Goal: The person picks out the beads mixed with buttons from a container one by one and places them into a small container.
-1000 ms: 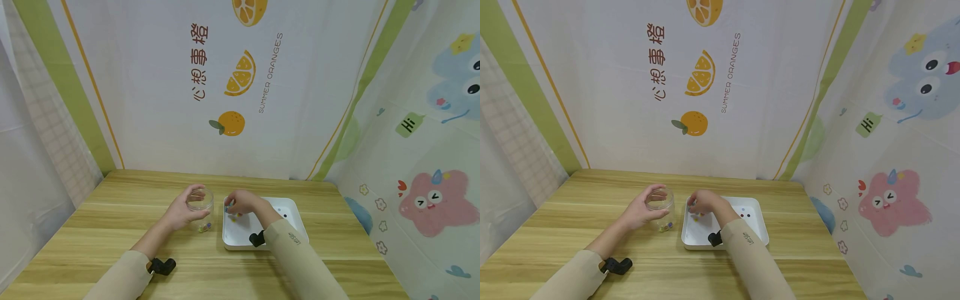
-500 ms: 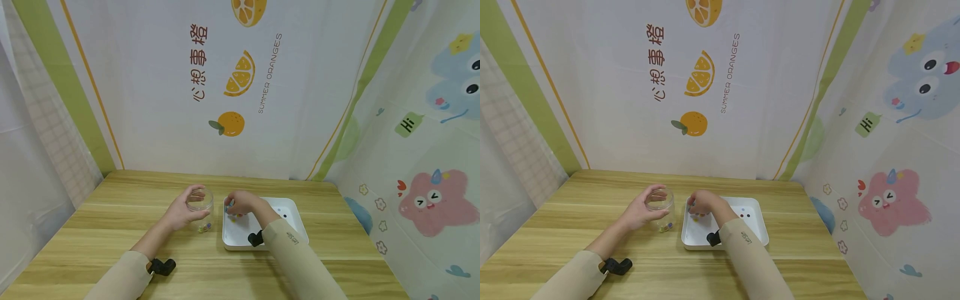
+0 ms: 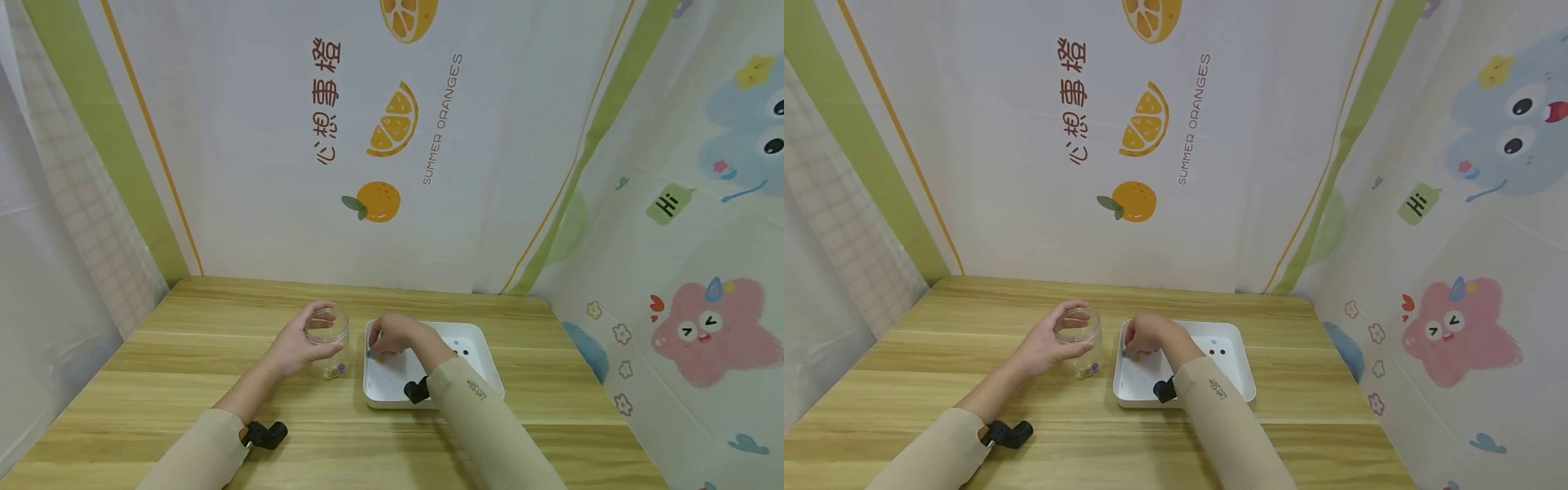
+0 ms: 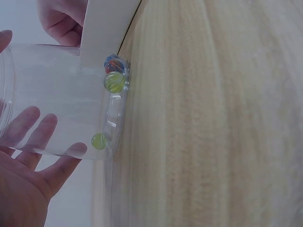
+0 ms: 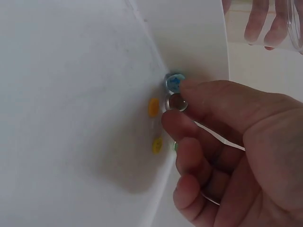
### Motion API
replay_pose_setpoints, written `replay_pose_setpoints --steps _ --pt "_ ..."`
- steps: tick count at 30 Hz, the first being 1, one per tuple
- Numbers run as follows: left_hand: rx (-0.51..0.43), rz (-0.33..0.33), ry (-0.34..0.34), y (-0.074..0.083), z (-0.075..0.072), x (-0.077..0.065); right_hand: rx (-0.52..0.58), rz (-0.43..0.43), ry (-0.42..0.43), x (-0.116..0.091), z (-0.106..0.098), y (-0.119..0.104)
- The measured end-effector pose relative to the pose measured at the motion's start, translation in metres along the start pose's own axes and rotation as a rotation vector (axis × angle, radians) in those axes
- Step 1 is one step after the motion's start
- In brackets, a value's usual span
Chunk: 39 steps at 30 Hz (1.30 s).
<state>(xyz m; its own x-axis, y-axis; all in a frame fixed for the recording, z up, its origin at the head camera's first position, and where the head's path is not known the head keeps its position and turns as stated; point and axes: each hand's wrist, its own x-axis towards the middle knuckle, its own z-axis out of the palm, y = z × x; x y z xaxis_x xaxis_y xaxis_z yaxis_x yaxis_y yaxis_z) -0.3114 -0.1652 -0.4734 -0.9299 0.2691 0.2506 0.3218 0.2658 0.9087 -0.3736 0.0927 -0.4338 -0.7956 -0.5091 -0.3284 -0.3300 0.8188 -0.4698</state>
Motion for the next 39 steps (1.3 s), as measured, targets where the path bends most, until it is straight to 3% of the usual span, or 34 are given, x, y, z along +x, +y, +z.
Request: replay_pose_setpoints --steps 12,19,29,39 --pt "0.017 0.0 -0.002 0.002 0.0 0.0 -0.051 0.036 -0.029 -0.005 0.002 -0.003" --pt "0.016 -0.001 -0.001 0.001 0.0 0.0 -0.057 -0.002 -0.033 -0.011 -0.002 0.003" --pt "0.02 -0.002 -0.003 0.001 0.0 0.0 0.016 -0.103 -0.027 -0.024 -0.013 0.023" --pt "0.006 -0.01 -0.004 0.001 0.0 0.0 0.131 -0.097 -0.025 -0.036 -0.017 0.043"
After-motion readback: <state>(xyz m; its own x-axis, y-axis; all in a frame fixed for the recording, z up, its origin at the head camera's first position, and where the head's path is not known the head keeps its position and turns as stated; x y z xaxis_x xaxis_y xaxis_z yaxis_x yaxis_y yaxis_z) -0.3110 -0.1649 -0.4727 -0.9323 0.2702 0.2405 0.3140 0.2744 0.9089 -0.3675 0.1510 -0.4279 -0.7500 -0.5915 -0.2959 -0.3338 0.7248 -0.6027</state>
